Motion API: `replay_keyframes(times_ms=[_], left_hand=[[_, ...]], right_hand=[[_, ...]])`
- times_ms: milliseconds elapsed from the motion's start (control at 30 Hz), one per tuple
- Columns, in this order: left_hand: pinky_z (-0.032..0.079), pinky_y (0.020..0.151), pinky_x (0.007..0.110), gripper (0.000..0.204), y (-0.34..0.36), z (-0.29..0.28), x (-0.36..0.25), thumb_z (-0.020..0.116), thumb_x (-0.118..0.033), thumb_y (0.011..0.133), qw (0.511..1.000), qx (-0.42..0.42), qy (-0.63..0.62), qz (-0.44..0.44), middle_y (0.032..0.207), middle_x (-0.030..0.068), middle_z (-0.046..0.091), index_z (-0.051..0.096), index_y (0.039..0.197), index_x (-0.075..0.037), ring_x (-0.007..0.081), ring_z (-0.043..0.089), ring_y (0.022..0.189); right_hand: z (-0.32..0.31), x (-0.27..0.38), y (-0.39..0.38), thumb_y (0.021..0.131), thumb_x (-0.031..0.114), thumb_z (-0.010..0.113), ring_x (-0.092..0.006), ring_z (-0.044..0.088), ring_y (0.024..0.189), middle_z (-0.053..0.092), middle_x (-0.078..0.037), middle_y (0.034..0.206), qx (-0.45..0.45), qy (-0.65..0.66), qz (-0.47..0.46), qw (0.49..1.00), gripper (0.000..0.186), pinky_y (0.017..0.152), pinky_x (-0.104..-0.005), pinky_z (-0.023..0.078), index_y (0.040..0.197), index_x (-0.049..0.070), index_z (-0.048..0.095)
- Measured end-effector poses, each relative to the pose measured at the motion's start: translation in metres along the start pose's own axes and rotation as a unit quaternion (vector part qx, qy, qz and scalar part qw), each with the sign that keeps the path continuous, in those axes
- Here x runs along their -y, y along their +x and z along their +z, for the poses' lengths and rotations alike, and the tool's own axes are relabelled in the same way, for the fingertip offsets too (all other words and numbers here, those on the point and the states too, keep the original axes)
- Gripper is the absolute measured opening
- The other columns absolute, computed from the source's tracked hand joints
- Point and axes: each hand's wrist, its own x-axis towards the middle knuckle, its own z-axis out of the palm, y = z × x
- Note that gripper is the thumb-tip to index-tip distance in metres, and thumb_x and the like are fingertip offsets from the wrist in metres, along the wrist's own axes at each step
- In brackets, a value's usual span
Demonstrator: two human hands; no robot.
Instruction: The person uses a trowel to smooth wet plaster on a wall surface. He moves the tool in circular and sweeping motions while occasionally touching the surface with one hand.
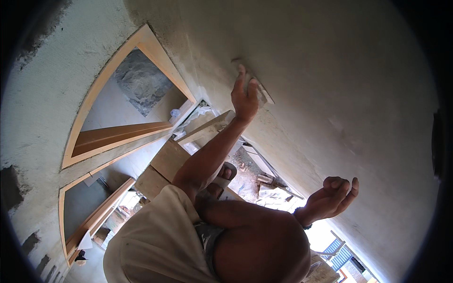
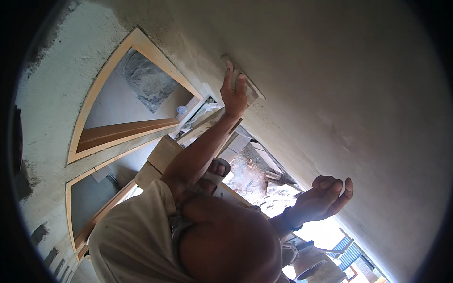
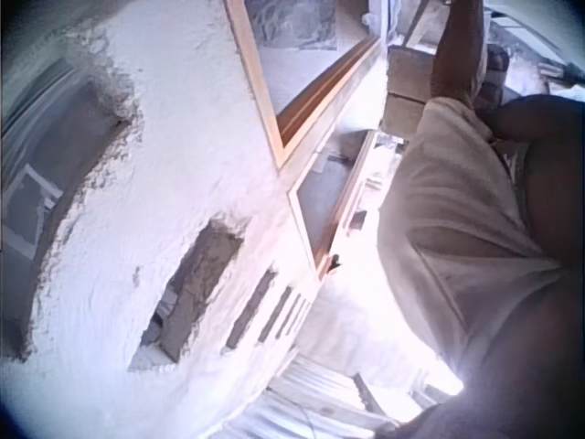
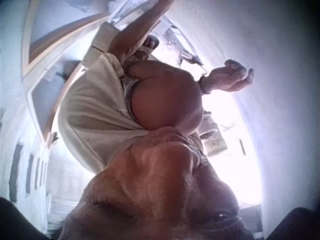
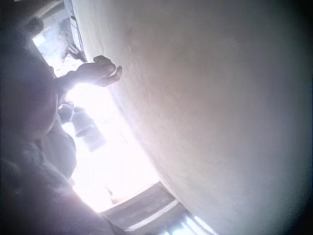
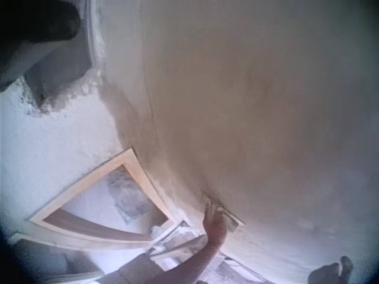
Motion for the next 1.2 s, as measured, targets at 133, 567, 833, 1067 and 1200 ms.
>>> replay_keyframes(times_ms=[133,567,833,1067,1200], left_hand=[[0.033,0.112,0.038,0.076,-0.027,0.017,-0.024,0.054,-0.04,0.099,0.968,-0.022,-0.157,-0.193,0.15,0.0289,0.034,0.023,0.15,0.006,0.0336,0.036,0.139],[0.026,0.117,0.041,0.077,-0.088,0.041,-0.021,0.049,-0.044,0.1,0.987,0.077,-0.057,-0.127,0.149,0.0325,0.033,0.024,0.147,0.012,0.0364,0.031,0.142],[0.031,0.115,0.038,0.068,-0.018,0.016,-0.035,0.05,-0.032,0.102,0.992,0.041,-0.113,-0.045,0.146,0.0332,0.037,0.025,0.146,0.013,0.0346,0.035,0.14],[0.045,0.1,0.037,0.061,-0.107,0.039,-0.007,0.059,-0.029,0.098,0.994,0.082,-0.003,-0.077,0.123,0.0249,0.061,0.036,0.147,0.0,0.0275,0.06,0.117],[0.053,0.082,0.033,0.06,-0.092,0.034,0.011,0.056,-0.029,0.099,0.995,0.095,0.019,-0.016,0.094,0.0156,0.065,0.036,0.148,0.0,0.0212,0.065,0.09]], right_hand=[[0.0,-0.003,-0.004,0.097,0.008,0.053,-0.009,0.046,0.056,0.049,-0.003,0.064,-0.005,-0.024,0.017,1.0,0.023,0.048,-0.0245,0.032,0.12,0.001,0.054],[0.014,0.0,-0.008,0.097,0.007,0.054,-0.0082,0.048,0.061,0.055,-0.003,0.068,0.044,-0.003,0.037,0.998,0.023,0.052,-0.0231,0.034,0.12,0.003,0.057],[0.014,0.001,-0.008,0.098,0.007,0.054,-0.0085,0.047,0.06,0.054,-0.003,0.067,0.094,-0.019,-0.007,0.995,0.023,0.052,-0.0239,0.032,0.12,0.003,0.057],[0.043,-0.002,-0.022,0.098,0.009,0.055,-0.0097,0.047,0.06,0.053,-0.003,0.066,0.093,-0.011,0.041,0.995,0.023,0.052,-0.025,0.033,0.12,0.003,0.057],[0.036,0.001,-0.012,0.098,0.014,0.057,-0.0124,0.05,0.056,0.055,-0.006,0.064,0.113,-0.052,-0.024,0.992,0.025,0.05,-0.0256,0.038,0.12,0.002,0.055]])
